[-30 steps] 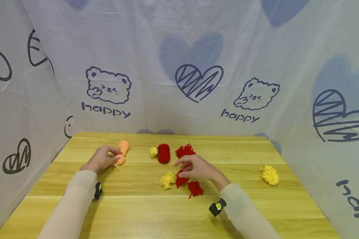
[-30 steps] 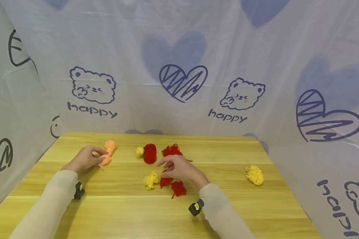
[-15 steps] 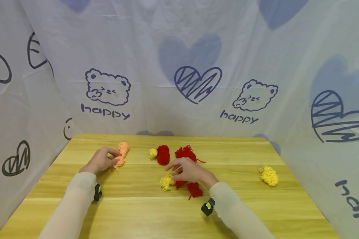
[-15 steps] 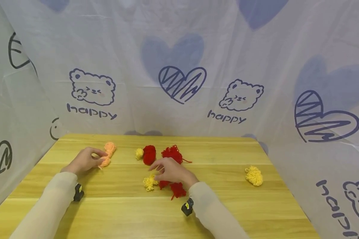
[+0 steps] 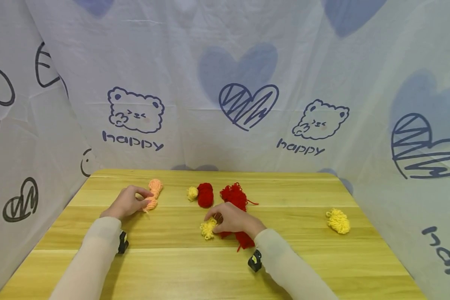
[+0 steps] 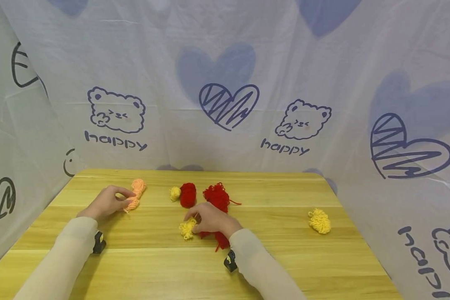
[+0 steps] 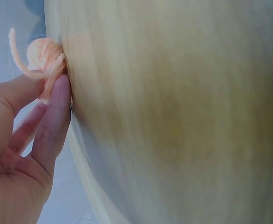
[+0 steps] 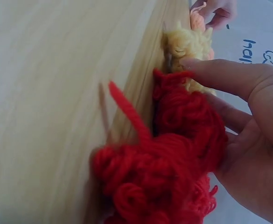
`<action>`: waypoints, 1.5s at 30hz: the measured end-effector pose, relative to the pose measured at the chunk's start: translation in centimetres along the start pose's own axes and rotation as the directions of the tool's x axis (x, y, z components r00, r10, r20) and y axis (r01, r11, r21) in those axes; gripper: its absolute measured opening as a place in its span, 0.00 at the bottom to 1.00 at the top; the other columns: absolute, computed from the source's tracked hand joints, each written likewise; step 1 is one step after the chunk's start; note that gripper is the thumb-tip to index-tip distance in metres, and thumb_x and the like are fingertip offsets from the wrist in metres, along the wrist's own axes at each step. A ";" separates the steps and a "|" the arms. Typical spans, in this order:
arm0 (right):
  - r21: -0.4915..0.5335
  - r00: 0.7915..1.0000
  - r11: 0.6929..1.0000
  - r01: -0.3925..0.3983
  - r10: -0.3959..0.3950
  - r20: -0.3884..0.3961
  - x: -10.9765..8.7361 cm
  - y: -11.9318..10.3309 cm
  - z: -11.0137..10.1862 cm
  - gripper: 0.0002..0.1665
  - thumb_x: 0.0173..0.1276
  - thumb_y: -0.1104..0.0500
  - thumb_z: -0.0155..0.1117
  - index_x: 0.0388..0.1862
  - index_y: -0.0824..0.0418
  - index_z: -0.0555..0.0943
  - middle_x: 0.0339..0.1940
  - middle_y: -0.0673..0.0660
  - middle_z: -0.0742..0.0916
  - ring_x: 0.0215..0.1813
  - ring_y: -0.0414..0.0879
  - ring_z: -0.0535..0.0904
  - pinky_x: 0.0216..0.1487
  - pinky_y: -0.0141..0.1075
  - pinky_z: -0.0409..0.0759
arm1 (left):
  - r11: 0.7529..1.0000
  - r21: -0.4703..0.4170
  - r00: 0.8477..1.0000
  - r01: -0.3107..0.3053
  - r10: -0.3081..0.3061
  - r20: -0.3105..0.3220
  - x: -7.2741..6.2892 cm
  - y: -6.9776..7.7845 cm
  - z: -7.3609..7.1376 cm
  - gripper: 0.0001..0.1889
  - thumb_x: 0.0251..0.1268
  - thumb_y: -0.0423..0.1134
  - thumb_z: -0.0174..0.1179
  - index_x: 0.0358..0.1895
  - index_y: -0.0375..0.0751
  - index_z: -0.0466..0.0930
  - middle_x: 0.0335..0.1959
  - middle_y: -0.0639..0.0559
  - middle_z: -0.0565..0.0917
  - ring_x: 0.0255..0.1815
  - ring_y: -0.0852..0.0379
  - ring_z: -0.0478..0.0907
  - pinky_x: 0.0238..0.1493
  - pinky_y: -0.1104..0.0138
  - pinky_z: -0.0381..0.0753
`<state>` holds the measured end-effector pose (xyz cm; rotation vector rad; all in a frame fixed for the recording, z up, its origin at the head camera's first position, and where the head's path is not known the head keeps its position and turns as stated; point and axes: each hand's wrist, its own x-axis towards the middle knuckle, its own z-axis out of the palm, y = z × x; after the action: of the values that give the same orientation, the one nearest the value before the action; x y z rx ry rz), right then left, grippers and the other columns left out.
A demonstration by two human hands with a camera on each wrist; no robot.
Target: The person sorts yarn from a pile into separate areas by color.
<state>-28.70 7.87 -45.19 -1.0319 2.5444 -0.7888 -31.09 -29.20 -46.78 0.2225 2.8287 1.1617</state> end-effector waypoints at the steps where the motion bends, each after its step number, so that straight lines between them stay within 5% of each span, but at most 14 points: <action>1: -0.001 1.000 1.000 -0.002 0.002 -0.002 0.0 0.0 0.0 0.19 0.63 0.64 0.77 0.52 0.54 0.88 0.51 0.50 0.90 0.46 0.41 0.81 0.51 0.29 0.82 | 1.000 0.000 1.000 0.000 0.000 0.000 0.0 0.0 0.0 0.14 0.71 0.29 0.61 0.57 0.28 0.84 0.56 0.29 0.83 0.32 0.59 0.85 0.33 0.69 0.86; 20: 0.116 0.998 0.993 0.000 0.008 -0.065 -0.1 0.2 -0.3 0.13 0.64 0.63 0.76 0.46 0.50 0.90 0.45 0.46 0.90 0.41 0.37 0.82 0.47 0.26 0.83 | 1.000 0.011 1.000 0.011 -0.011 0.001 -0.3 0.4 0.1 0.14 0.71 0.29 0.62 0.57 0.30 0.85 0.57 0.29 0.83 0.33 0.58 0.84 0.33 0.68 0.85; 28: 0.196 0.994 0.980 -0.011 0.032 -0.103 -1.0 -0.3 -1.6 0.14 0.63 0.63 0.76 0.45 0.47 0.90 0.44 0.45 0.89 0.45 0.46 0.81 0.49 0.31 0.84 | 1.000 0.013 1.000 0.010 -0.010 -0.002 -0.2 0.2 0.1 0.14 0.71 0.29 0.62 0.56 0.30 0.85 0.60 0.29 0.82 0.32 0.58 0.84 0.33 0.68 0.85; 45: 0.156 0.987 0.988 0.006 0.019 -0.160 -3.7 0.9 -4.6 0.11 0.64 0.62 0.74 0.46 0.53 0.90 0.46 0.52 0.90 0.43 0.43 0.82 0.43 0.29 0.85 | 1.000 0.016 1.000 0.018 -0.018 0.001 0.1 0.0 0.0 0.14 0.72 0.30 0.62 0.57 0.30 0.85 0.59 0.30 0.82 0.31 0.60 0.83 0.34 0.68 0.85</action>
<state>-28.69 12.79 -41.80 -0.9448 2.5657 -1.0921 -31.15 -29.18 -46.73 0.1988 2.8339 1.1360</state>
